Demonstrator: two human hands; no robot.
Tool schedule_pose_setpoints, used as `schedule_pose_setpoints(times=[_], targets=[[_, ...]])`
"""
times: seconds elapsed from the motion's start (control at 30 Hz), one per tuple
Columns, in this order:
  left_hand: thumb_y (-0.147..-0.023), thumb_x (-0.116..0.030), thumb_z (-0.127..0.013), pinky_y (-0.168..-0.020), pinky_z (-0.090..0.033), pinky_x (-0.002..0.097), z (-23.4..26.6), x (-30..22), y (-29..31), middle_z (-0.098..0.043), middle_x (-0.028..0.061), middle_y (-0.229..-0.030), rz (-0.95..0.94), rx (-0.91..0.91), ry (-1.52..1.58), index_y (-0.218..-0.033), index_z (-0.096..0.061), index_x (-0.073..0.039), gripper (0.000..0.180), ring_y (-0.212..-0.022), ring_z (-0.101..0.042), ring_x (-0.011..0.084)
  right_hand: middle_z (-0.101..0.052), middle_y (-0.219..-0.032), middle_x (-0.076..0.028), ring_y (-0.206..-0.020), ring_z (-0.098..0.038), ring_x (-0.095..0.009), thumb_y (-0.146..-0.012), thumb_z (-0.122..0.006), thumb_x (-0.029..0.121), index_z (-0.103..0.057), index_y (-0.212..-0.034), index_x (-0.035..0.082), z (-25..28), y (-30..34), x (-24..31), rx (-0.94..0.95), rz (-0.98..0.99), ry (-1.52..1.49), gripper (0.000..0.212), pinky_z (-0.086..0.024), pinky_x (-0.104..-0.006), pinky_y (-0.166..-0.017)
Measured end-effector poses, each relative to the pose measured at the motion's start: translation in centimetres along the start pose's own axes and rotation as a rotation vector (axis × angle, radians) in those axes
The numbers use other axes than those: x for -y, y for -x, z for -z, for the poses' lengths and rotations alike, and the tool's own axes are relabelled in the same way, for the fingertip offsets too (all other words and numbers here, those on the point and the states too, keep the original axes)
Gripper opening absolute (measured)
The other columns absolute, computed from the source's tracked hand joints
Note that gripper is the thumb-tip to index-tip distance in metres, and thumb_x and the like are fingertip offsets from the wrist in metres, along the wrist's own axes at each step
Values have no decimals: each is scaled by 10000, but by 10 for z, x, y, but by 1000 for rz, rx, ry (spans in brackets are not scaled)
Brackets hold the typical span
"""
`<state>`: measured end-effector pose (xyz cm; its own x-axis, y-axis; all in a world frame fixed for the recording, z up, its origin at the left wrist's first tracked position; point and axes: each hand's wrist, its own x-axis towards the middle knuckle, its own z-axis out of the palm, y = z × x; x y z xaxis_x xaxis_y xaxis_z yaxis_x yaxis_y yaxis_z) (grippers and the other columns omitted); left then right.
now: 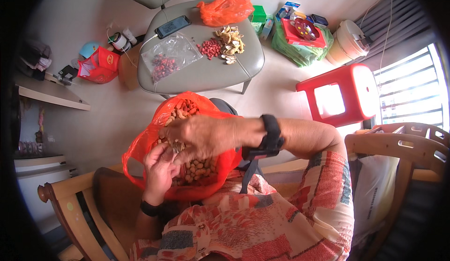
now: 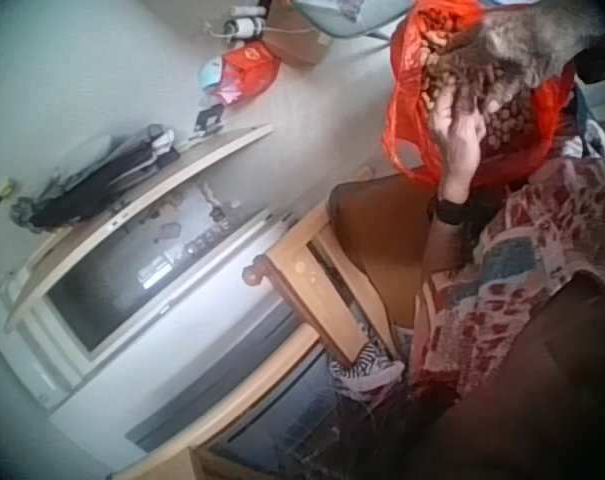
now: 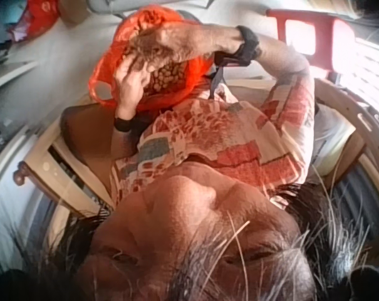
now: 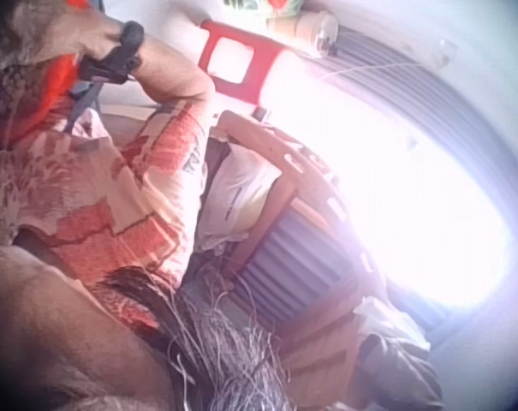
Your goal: The person takes whole peanuts out of a large red plastic bag, shells them by hand, sorts the peanut kernels into smaller containers, and discards the empty shells onto a nearby chair surface.
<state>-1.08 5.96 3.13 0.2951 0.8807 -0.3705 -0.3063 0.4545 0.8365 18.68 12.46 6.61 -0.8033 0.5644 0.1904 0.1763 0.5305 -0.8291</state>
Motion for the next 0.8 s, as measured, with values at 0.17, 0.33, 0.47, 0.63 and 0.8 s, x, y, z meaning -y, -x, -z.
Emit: schedule_pose_setpoints(times=[0.17, 0.33, 0.47, 0.63, 0.8], targets=[[-913, -89, -548, -438, -322, 217, -13, 6, -3, -471, -11, -695, -472, -248, -630, -1002, -556, 23, 142, -528, -402, 50, -624, -895, -101, -746, -614, -177, -950, -507, 254, -523, -1189, -58, -28, 5, 17, -190, -511, -758, 393, -519, -279, -624], [-832, -148, -630, -534, -445, 364, -37, -14, 3, -511, 118, -797, -1133, -182, -1178, -1036, -554, 57, 300, -632, -516, 248, -593, -912, -60, -768, -558, -122, -974, -429, 272, -569, -1034, 28, -54, 6, 16, -395, -695, -1285, 287, -491, -247, -649], [-858, -260, -597, -690, -467, 449, -51, -13, -6, -526, 173, -848, -1280, 132, -1414, -1081, -539, 62, 396, -736, -541, 324, -567, -997, -68, -926, -543, -155, -909, -482, 114, -529, -1055, 34, -62, 23, 14, -308, -425, -1478, 173, -472, -282, -813], [-839, -246, -634, -951, -390, 581, -49, -8, -5, -540, 211, -912, -1130, 242, -1297, -1076, -511, 136, 466, -825, -565, 364, -581, -920, -47, -828, -563, -118, -937, -430, 124, -541, -1022, 42, -41, 15, 25, -371, -698, -1602, 162, -484, -252, -693], [-885, -218, -565, -997, -317, 612, -41, -29, 5, -540, 257, -1070, -1214, 131, -1300, -1074, -522, 144, 411, -1040, -541, 415, -571, -780, -30, -579, -545, -60, -955, -442, 238, -553, -823, 47, 2, 6, -6, -347, -821, -1124, 257, -386, -192, -425]])
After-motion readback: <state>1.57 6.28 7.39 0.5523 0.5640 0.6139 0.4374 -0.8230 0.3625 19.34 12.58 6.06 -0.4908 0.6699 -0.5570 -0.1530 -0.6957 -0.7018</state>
